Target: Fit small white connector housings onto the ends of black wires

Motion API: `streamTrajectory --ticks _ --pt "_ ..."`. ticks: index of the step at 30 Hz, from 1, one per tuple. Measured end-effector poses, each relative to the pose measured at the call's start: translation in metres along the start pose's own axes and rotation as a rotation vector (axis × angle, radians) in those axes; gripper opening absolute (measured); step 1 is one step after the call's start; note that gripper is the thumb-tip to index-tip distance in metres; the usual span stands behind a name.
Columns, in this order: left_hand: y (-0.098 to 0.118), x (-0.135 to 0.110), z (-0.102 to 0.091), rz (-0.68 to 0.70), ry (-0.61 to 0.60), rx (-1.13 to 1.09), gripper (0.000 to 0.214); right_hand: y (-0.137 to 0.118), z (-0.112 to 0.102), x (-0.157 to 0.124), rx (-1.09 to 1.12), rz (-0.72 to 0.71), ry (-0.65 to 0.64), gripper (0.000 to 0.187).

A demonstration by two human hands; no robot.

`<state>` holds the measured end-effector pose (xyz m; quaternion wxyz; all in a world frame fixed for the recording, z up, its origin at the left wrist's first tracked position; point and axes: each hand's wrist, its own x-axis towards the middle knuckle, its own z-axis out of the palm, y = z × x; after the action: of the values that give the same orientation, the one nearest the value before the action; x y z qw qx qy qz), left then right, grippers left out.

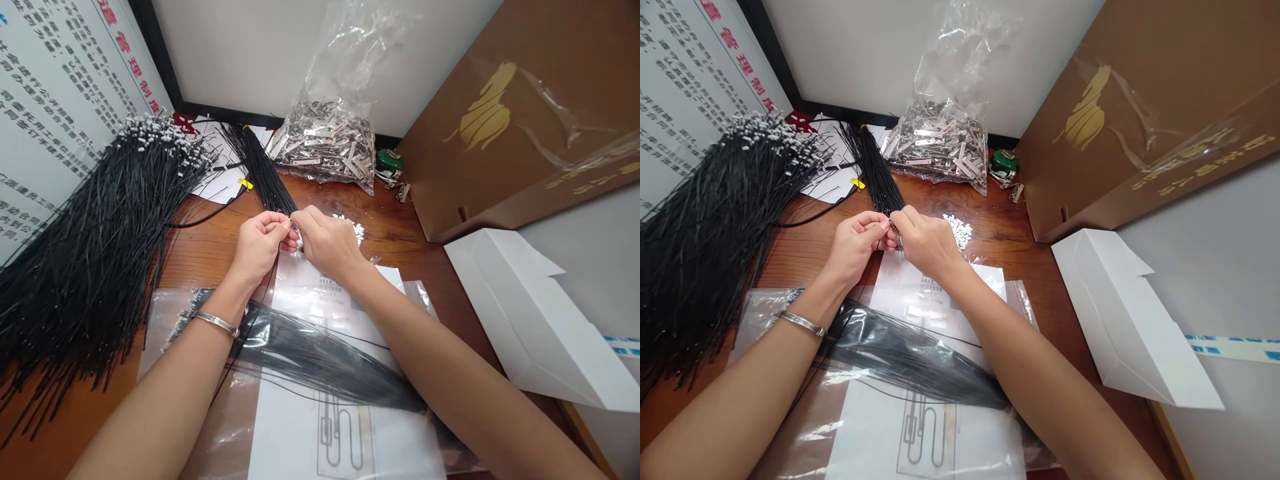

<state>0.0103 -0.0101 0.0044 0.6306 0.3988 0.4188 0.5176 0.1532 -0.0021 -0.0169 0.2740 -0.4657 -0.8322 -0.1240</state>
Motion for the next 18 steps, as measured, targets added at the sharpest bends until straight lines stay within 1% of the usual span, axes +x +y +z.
streamTrajectory --ticks 3,6,10,14,18 --pt "-0.002 0.001 -0.002 0.017 -0.016 0.007 0.01 -0.002 -0.002 0.0 0.039 0.036 -0.013 0.031" --pt "-0.003 0.002 -0.003 0.037 -0.026 0.024 0.012 -0.005 -0.008 0.0 0.103 0.088 -0.054 0.03" --pt "-0.003 0.002 -0.002 0.054 -0.027 0.068 0.012 -0.006 -0.015 0.002 0.234 0.149 -0.125 0.029" --pt "-0.003 0.001 -0.001 0.078 -0.034 0.096 0.009 -0.003 -0.017 0.004 0.382 0.181 -0.158 0.028" --pt "-0.003 -0.001 -0.001 0.105 -0.034 0.138 0.011 0.0 -0.02 0.007 0.521 0.205 -0.198 0.026"
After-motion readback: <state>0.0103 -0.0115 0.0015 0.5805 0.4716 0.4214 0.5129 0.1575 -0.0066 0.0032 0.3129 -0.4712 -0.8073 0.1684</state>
